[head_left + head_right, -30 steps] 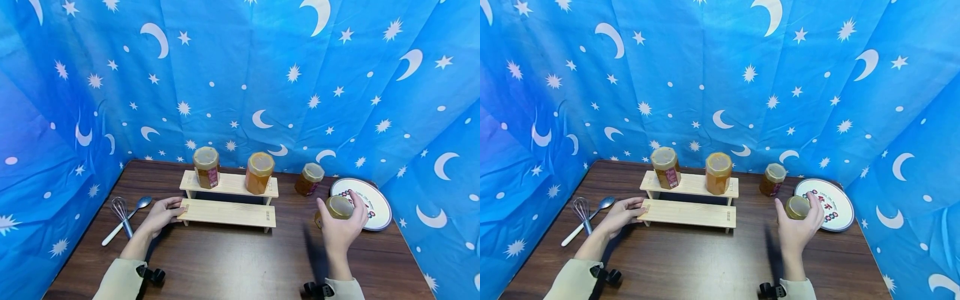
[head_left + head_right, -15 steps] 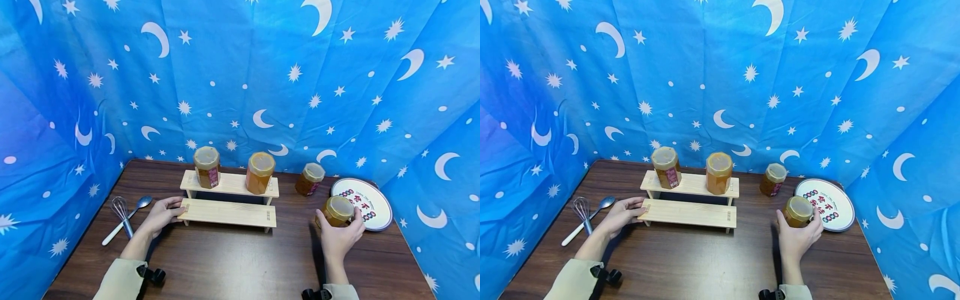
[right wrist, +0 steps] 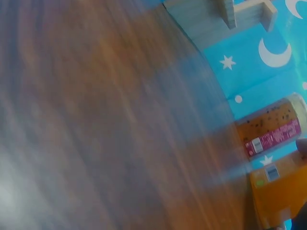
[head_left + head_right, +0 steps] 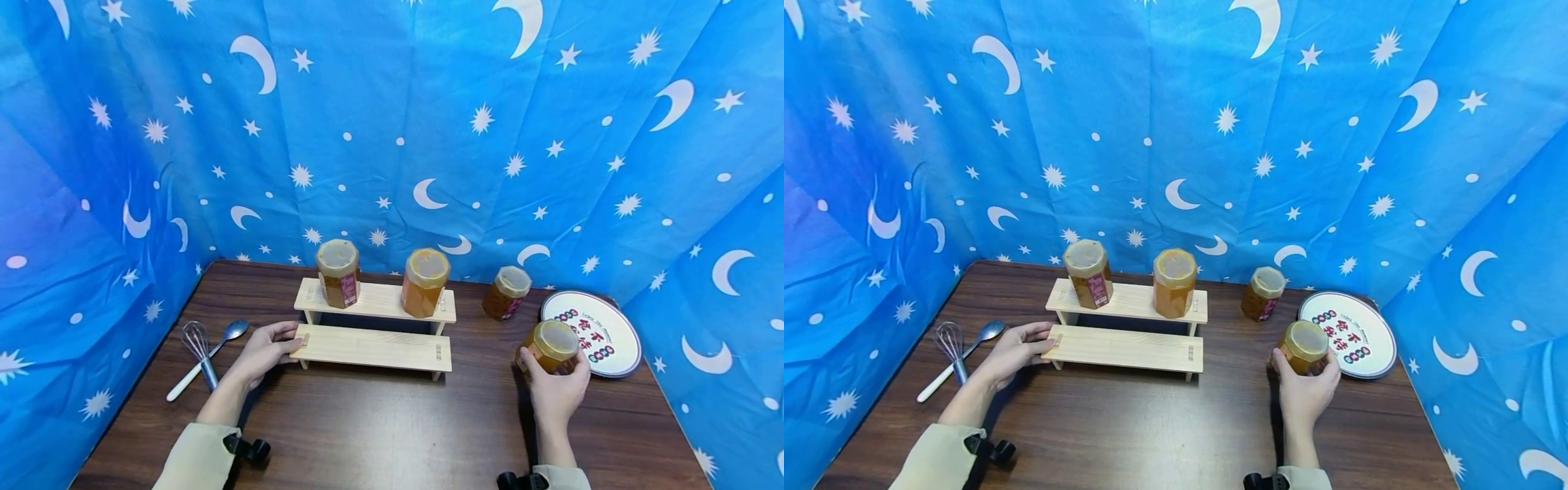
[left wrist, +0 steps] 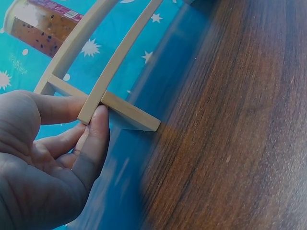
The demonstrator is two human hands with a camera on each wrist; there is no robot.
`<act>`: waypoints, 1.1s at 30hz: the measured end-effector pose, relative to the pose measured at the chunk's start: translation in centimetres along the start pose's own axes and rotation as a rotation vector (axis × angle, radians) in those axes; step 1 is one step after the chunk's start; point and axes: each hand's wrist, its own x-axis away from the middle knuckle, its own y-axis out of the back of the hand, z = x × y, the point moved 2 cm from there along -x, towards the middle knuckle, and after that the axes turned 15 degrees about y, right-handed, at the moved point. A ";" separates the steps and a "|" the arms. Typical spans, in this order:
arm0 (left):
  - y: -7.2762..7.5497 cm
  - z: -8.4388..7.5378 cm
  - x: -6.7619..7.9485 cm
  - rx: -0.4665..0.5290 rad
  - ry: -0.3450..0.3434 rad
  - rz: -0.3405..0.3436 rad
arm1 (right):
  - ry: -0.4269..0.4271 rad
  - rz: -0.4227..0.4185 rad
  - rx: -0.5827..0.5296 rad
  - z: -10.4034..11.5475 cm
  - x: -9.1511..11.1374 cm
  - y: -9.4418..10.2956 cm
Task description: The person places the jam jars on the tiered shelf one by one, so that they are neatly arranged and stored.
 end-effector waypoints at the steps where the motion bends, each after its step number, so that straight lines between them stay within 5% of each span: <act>1: 0.0 0.0 0.0 0.002 0.001 0.000 | 0.000 0.004 -0.005 -0.1 -0.1 0.1; 14: 0.3 0.2 0.0 0.015 0.009 0.024 | -0.007 0.161 -0.016 -1.3 -1.4 1.4; 33: 0.2 0.0 0.1 0.035 0.016 0.026 | 0.026 0.162 0.029 -0.3 -1.6 1.7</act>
